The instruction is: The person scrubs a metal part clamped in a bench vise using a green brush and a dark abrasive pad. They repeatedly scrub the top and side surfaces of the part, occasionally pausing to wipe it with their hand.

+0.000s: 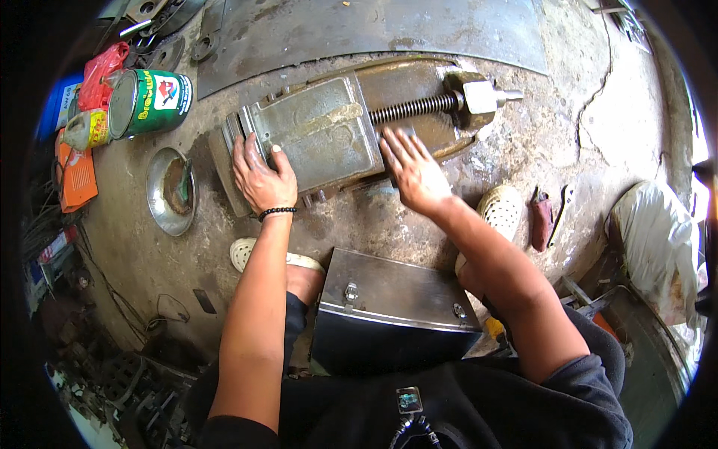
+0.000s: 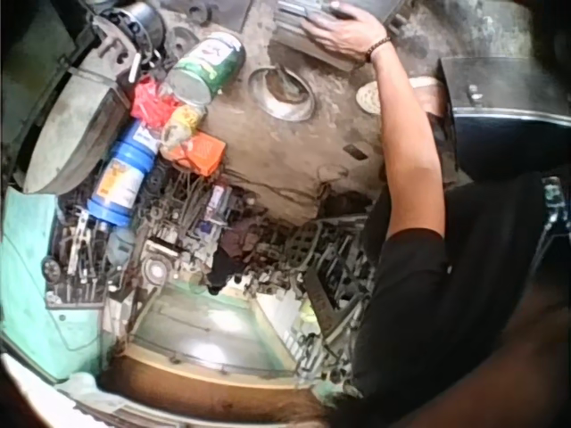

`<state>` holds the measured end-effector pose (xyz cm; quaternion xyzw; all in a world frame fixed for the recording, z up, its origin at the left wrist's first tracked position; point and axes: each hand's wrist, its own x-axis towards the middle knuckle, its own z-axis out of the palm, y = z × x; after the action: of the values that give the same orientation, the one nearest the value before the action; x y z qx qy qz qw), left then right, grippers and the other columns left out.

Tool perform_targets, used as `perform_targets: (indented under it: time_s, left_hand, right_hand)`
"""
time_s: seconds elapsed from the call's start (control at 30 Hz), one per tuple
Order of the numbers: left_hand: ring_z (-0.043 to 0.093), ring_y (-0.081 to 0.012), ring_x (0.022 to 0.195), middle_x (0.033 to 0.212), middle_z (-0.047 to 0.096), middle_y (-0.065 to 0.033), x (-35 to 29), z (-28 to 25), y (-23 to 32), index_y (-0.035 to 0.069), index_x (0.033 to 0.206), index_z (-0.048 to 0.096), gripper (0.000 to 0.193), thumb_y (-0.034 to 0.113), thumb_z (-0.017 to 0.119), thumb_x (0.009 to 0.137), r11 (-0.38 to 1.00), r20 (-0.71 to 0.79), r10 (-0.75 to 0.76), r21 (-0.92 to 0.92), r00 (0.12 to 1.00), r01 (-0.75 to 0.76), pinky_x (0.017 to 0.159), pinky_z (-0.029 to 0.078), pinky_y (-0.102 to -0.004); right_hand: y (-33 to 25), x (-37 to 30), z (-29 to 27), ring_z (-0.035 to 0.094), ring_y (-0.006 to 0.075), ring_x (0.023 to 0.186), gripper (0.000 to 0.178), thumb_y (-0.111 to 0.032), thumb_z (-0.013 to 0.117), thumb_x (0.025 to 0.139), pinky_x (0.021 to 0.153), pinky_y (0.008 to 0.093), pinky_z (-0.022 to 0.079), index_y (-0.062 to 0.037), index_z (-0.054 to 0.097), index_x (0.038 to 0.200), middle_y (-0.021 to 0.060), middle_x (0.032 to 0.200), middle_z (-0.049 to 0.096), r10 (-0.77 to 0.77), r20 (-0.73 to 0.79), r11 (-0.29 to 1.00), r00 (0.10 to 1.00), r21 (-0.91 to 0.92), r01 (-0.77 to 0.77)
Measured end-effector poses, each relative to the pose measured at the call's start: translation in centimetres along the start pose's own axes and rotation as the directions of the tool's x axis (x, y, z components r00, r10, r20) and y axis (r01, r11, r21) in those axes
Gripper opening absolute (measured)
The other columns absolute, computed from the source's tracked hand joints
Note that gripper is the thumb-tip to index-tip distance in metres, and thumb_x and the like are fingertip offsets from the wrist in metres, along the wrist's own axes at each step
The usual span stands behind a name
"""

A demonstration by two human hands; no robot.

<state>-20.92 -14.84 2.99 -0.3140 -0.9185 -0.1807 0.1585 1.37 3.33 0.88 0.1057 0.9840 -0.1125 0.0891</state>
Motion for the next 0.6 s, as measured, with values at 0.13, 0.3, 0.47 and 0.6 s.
perform_targets:
  time_s: [0.13, 0.3, 0.47, 0.6]
  left_hand:
    - [0.05, -0.0414, 0.13, 0.143, 0.051, -0.0209, 0.06, 0.0, 0.01, 0.006, 0.135, 0.056, 0.048, 0.028, 0.063, 0.092, 1.0, -0.006, 0.017, 0.003, 1.0, -0.017, 0.108, 0.04, -0.0524]
    - [0.049, -0.041, 0.131, 0.143, 0.051, -0.0206, 0.05, -0.07, 0.17, 0.006, 0.135, 0.056, 0.048, 0.029, 0.063, 0.093, 1.0, -0.004, 0.016, -0.007, 1.0, -0.016, 0.109, 0.039, -0.0523]
    - [0.049, -0.0407, 0.132, 0.143, 0.051, -0.021, 0.01, -0.11, 0.22, 0.006, 0.135, 0.056, 0.048, 0.028, 0.063, 0.092, 1.0, 0.014, 0.011, 0.006, 1.0, -0.011, 0.11, 0.038, -0.0524]
    - [0.049, -0.0408, 0.132, 0.142, 0.052, -0.021, 0.08, -0.04, 0.18, 0.006, 0.135, 0.056, 0.049, 0.029, 0.063, 0.092, 1.0, 0.016, 0.018, -0.019, 1.0, -0.017, 0.111, 0.038, -0.0531]
  right_hand:
    - [-0.06, 0.16, 0.04, 0.025, 0.0324, 0.154, 0.066, -0.012, 0.047, 0.092, 0.127, 0.0447, 0.015, 0.0026, 0.033, 0.155, 0.0192, 0.165, 0.028, 0.058, 0.044, 0.996, 0.997, 0.067, -0.061]
    - [-0.44, -0.02, 0.21, 0.023, 0.032, 0.154, 0.066, -0.013, 0.047, 0.094, 0.127, 0.0454, 0.015, 0.0014, 0.032, 0.156, 0.0188, 0.165, 0.027, 0.044, -0.055, 0.997, 0.997, -0.056, -0.047]
    - [-0.53, -0.36, 0.17, 0.025, 0.0338, 0.153, 0.076, -0.005, 0.054, 0.082, 0.127, 0.045, 0.016, 0.0033, 0.033, 0.155, 0.021, 0.164, 0.028, 0.039, 0.058, 0.977, 0.998, 0.209, -0.05]
    - [-0.24, -0.23, 0.22, 0.022, 0.0312, 0.155, 0.07, -0.013, 0.051, 0.092, 0.127, 0.0454, 0.015, 0.0002, 0.031, 0.157, 0.0176, 0.167, 0.023, 0.045, -0.022, 0.999, 0.999, -0.024, -0.045]
